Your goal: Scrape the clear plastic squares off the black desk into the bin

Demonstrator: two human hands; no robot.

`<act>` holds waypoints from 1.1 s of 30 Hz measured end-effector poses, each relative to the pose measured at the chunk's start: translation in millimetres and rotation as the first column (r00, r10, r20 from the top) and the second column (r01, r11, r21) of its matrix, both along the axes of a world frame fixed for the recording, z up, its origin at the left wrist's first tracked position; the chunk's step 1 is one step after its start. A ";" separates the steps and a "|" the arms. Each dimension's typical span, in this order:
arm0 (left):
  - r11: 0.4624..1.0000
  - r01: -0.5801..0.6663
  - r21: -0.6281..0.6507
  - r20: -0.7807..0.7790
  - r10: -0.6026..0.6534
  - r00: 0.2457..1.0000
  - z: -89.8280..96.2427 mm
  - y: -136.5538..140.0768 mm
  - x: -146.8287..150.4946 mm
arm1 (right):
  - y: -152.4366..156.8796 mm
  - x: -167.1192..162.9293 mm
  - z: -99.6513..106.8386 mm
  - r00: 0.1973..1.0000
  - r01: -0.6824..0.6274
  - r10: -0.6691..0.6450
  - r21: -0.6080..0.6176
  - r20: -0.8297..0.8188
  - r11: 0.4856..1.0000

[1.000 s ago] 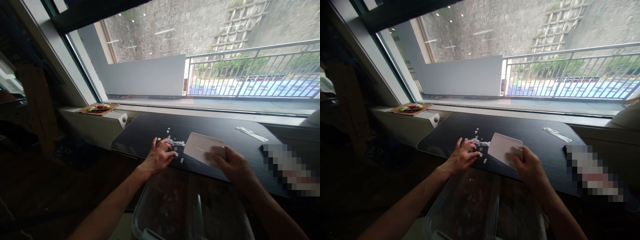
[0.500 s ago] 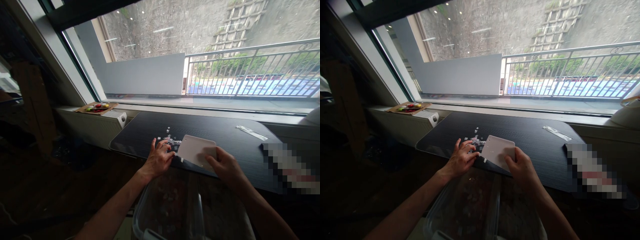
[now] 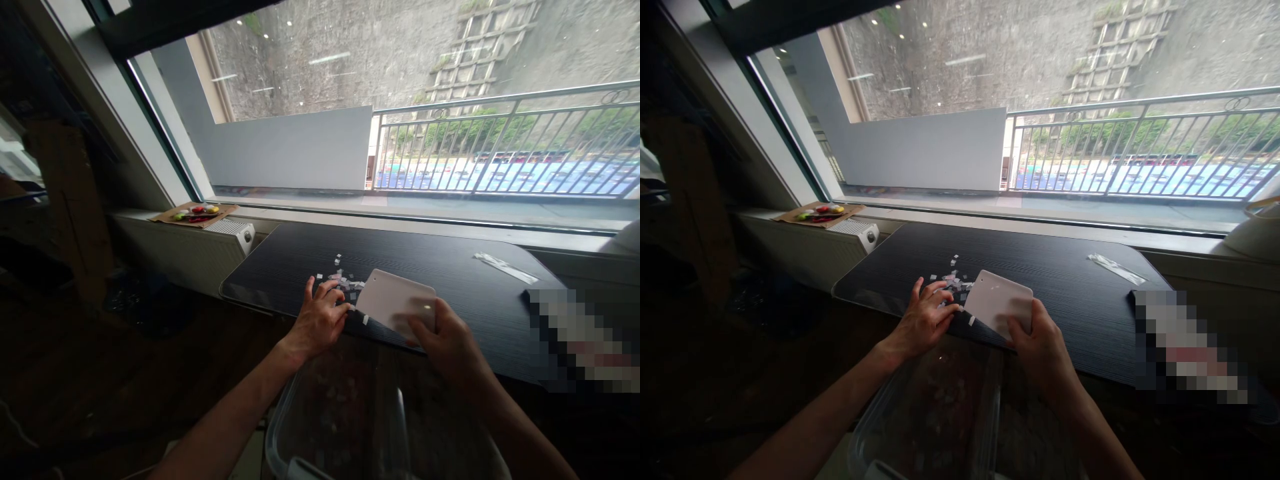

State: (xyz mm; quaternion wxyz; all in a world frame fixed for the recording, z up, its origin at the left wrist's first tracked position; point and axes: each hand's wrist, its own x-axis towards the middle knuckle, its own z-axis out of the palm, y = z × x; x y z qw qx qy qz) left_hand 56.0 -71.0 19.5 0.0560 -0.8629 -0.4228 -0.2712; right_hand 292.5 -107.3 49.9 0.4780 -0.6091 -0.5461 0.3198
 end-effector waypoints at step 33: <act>0.884 -0.452 0.117 0.317 0.398 0.861 -13.0 45.9 -50.3 | -13.7 30.6 21.2 0.930 -0.019 0.031 -0.038 0.367 0.999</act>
